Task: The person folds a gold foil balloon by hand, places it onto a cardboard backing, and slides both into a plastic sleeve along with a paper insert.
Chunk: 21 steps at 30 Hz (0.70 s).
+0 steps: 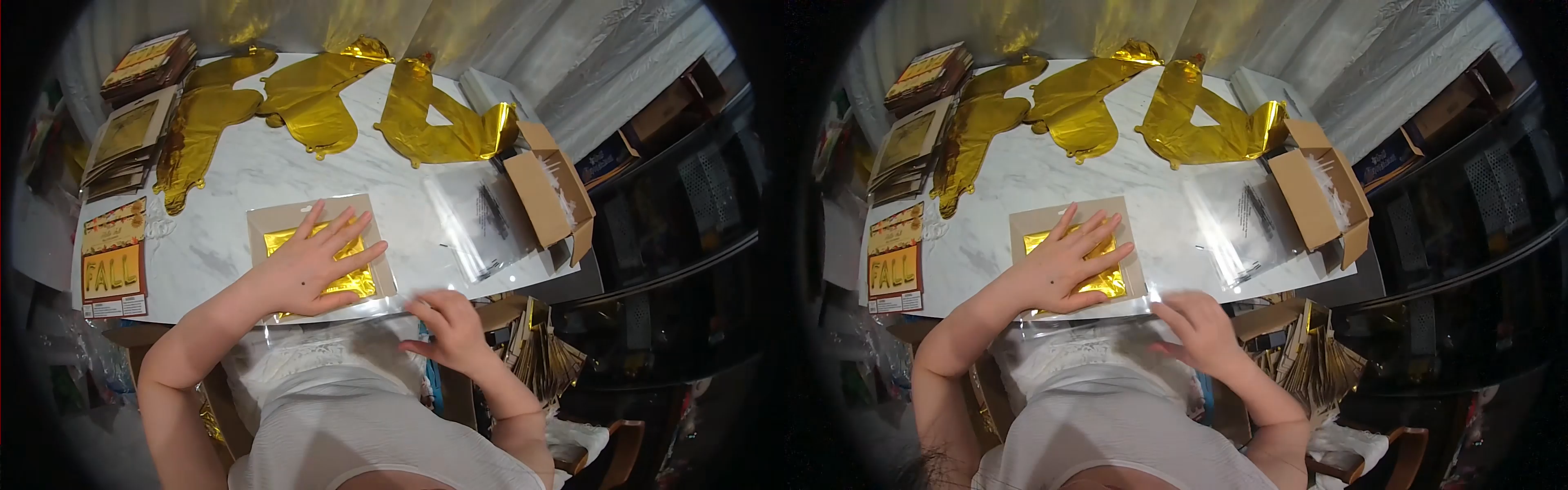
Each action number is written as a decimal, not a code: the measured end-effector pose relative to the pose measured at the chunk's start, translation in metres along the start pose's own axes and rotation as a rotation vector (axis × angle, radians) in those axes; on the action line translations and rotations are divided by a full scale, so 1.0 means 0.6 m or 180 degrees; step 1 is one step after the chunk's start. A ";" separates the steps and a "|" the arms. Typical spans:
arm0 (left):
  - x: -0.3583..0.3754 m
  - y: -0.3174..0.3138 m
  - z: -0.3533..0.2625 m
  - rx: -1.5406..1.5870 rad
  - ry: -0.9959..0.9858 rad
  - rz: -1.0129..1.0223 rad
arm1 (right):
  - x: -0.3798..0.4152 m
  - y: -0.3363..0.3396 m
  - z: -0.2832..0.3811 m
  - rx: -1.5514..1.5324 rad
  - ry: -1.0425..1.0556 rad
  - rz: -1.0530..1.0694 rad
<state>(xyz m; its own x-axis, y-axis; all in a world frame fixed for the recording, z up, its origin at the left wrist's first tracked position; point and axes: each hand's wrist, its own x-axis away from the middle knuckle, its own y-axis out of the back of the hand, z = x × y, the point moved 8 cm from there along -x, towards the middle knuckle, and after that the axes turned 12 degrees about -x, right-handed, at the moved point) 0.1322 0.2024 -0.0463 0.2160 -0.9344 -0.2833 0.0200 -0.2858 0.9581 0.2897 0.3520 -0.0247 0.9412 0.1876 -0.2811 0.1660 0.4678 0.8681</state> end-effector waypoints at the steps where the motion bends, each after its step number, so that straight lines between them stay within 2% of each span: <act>1: 0.000 0.020 -0.006 0.0045 -0.0039 -0.0204 | -0.029 -0.008 0.013 0.0019 0.0345 -0.0089; 2: 0.003 0.041 -0.009 0.0087 -0.0076 -0.0409 | -0.046 -0.018 0.026 0.0037 0.0694 -0.0178; 3: 0.013 0.057 -0.010 0.0056 -0.0065 -0.0413 | -0.048 -0.037 0.020 0.0035 0.0724 -0.0193; 5: 0.056 0.069 0.012 0.0404 0.0758 0.0189 | -0.042 -0.071 -0.004 -0.0085 0.0726 -0.0288; 7: 0.119 0.096 0.009 0.0892 0.1228 0.0398 | -0.039 -0.072 -0.008 -0.0198 0.0742 -0.0375; 8: 0.149 0.094 0.003 0.0887 0.1252 0.0412 | -0.037 -0.068 -0.011 -0.0309 0.0744 -0.0454; 13: 0.229 0.085 -0.034 0.0793 0.1405 -0.0295 | -0.026 -0.067 -0.024 -0.0603 0.0880 -0.0632; 14: 0.233 0.069 -0.045 0.0801 0.1419 -0.0282 | -0.030 -0.063 -0.026 -0.0770 0.0728 -0.0665; 16: 0.243 0.057 -0.049 0.0385 0.1761 -0.0819 | -0.037 -0.055 -0.022 -0.0935 0.0583 -0.0694; 18: 0.245 0.032 -0.044 0.0317 0.1935 -0.1029 | -0.047 -0.049 -0.034 -0.1283 0.0107 -0.0704; 21: 0.245 0.035 -0.038 0.0333 0.2231 -0.1349 | -0.059 -0.050 -0.042 -0.1534 -0.0229 -0.0562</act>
<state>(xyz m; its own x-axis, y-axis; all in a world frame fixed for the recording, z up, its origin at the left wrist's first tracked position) 0.1866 0.0640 -0.0670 0.7702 -0.4033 -0.4941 0.1532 -0.6351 0.7571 0.2440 0.3534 -0.0509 0.9317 0.0178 -0.3627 0.1858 0.8348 0.5182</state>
